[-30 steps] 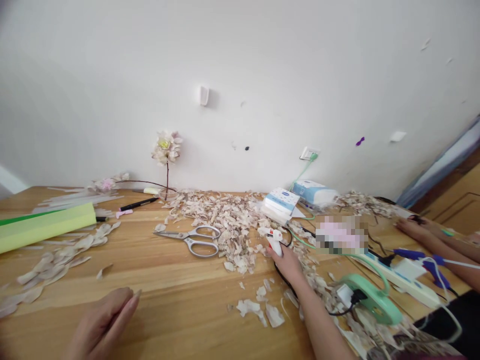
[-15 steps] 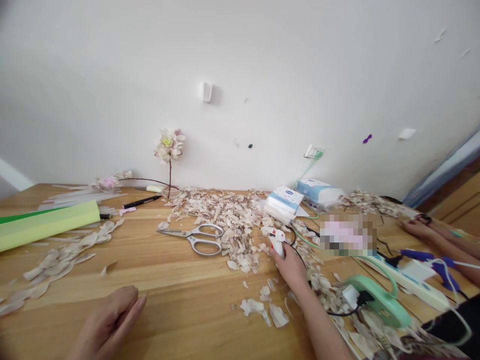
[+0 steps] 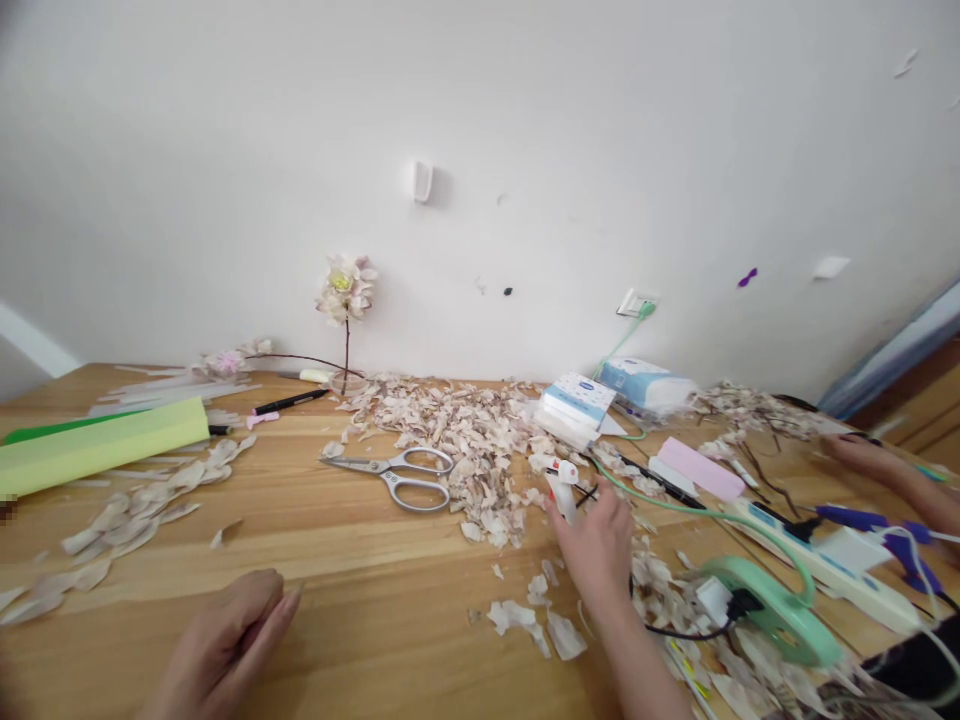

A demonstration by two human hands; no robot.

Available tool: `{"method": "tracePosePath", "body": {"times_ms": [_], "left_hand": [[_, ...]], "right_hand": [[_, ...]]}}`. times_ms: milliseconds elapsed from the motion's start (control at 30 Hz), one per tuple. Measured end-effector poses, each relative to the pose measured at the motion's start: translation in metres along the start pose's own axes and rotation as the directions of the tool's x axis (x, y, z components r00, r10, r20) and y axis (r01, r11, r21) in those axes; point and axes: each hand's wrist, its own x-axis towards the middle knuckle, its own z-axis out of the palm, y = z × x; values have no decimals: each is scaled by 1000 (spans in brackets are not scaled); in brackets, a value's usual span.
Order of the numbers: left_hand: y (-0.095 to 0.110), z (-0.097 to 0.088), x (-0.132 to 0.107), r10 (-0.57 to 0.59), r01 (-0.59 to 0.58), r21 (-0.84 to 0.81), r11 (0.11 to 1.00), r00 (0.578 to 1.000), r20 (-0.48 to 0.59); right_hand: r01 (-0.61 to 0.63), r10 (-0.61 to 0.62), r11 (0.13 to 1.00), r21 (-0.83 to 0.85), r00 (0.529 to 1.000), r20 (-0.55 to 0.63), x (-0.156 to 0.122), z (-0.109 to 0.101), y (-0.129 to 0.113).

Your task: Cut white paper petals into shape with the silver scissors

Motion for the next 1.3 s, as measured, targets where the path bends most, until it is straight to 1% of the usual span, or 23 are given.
{"method": "tracePosePath", "body": {"times_ms": [67, 100, 133, 167, 200, 267, 300, 333, 433, 533, 667, 733, 833, 900, 933, 967, 1000, 1033, 1100, 1133, 1167, 1233, 1300], "left_hand": [[1, 0, 2, -6, 6, 6, 1000, 1000, -8], [2, 0, 3, -7, 7, 8, 1000, 1000, -11], [3, 0, 3, -9, 9, 8, 1000, 1000, -16], [3, 0, 4, -7, 7, 5, 1000, 1000, -22], [4, 0, 4, -9, 8, -3, 1000, 1000, -23], [4, -1, 4, -18, 18, -24, 1000, 1000, -20], [4, -2, 4, -30, 29, -34, 999, 999, -18], [3, -2, 4, -45, 44, -42, 998, 999, -17], [0, -4, 4, -113, 111, -59, 992, 993, -22], [-3, -5, 5, -171, 170, -74, 983, 985, -6], [-5, -5, 7, -207, 211, -102, 972, 977, 47], [-11, -6, 15, -244, 245, -77, 966, 969, 18], [-30, -8, 44, -331, 331, 1, 944, 943, -26], [-48, -9, 74, -367, 365, 54, 930, 929, 42], [-57, -9, 91, -366, 362, 66, 930, 927, 77], [-67, -7, 106, -364, 356, 83, 931, 924, 121], [-76, -4, 121, -364, 352, 98, 931, 917, 165], [-85, 0, 133, -364, 347, 111, 931, 907, 214], [-98, 9, 151, -370, 346, 133, 929, 876, 308], [-103, 14, 157, -375, 347, 141, 927, 860, 347], [-106, 18, 161, -380, 350, 149, 925, 845, 376], [-108, 20, 165, -386, 353, 157, 922, 830, 401], [-109, 15, 167, -389, 358, 154, 921, 836, 386]], "right_hand": [[82, -73, 995, 51, 985, -154, -11, -12, -26], [159, -140, 982, 102, 975, -171, -16, -16, -42], [255, -247, 956, 147, 967, -65, -22, -18, -60], [356, -381, 917, 182, 916, 129, -27, -17, -79], [435, -482, 872, 223, 841, 246, -31, -13, -98], [534, -604, 797, 281, 706, 370, -35, 1, -133], [562, -628, 778, 282, 667, 402, -35, 11, -147], [575, -627, 775, 262, 651, 428, -34, 22, -159], [582, -581, 795, 173, 646, 496, -28, 49, -181], [580, -543, 807, 114, 651, 531, -24, 60, -187], [546, -511, 832, 97, 686, 518, -24, 46, -182], [514, -497, 849, 121, 700, 513, -24, 32, -173], [414, -438, 894, 174, 720, 539, -27, 9, -154], [322, -399, 917, 236, 714, 576, -34, -3, -139], [254, -387, 920, 297, 694, 607, -39, -8, -132], [125, -374, 910, 395, 656, 655, -45, -13, -126], [-148, -329, 851, 504, 598, 731, -52, -16, -121], [-413, -296, 741, 530, 508, 809, -58, -20, -116], [-722, -274, 489, 489, 406, 872, -67, -25, -108], [-788, -266, 410, 460, 379, 886, -70, -27, -104], [-819, -256, 358, 449, 376, 890, -72, -29, -101], [-848, -232, 304, 434, 377, 897, -74, -32, -93], [-865, -215, 273, 422, 373, 903, -75, -31, -85]]}}
